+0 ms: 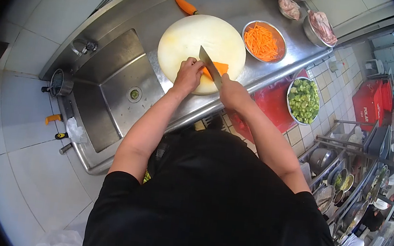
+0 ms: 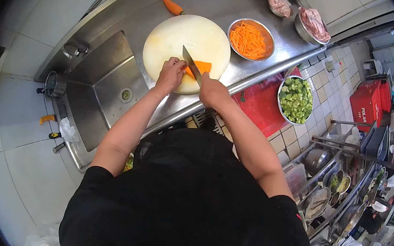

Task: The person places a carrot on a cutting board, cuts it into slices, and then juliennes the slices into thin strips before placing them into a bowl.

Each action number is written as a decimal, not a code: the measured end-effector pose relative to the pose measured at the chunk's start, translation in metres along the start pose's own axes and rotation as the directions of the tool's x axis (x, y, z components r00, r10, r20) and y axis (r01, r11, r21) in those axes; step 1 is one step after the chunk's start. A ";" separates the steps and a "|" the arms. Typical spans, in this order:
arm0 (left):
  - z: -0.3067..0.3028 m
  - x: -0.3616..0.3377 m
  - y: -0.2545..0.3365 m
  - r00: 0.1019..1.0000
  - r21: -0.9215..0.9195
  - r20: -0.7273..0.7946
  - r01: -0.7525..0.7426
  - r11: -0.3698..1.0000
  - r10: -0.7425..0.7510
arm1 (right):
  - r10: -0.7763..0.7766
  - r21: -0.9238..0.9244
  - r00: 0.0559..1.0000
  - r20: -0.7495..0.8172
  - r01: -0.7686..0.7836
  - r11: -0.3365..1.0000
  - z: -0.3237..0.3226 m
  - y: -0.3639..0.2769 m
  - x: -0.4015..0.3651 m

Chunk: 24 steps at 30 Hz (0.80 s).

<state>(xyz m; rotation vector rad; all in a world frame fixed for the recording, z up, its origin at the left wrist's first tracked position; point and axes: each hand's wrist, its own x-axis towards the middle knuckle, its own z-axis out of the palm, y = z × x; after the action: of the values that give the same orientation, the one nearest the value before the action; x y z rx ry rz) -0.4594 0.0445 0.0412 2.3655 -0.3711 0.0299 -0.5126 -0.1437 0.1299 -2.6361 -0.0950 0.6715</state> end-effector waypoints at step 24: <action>0.001 -0.008 0.004 0.998 0.026 0.020 0.064 0.998 -0.064 | 0.003 -0.076 0.999 0.032 0.000 0.997 -0.012 -0.006 -0.051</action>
<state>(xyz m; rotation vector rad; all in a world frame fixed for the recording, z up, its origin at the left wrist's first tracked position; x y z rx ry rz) -0.4679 0.0435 0.0419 2.4029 -0.3061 -0.0200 -0.5519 -0.1515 0.1644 -2.6988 -0.1302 0.7240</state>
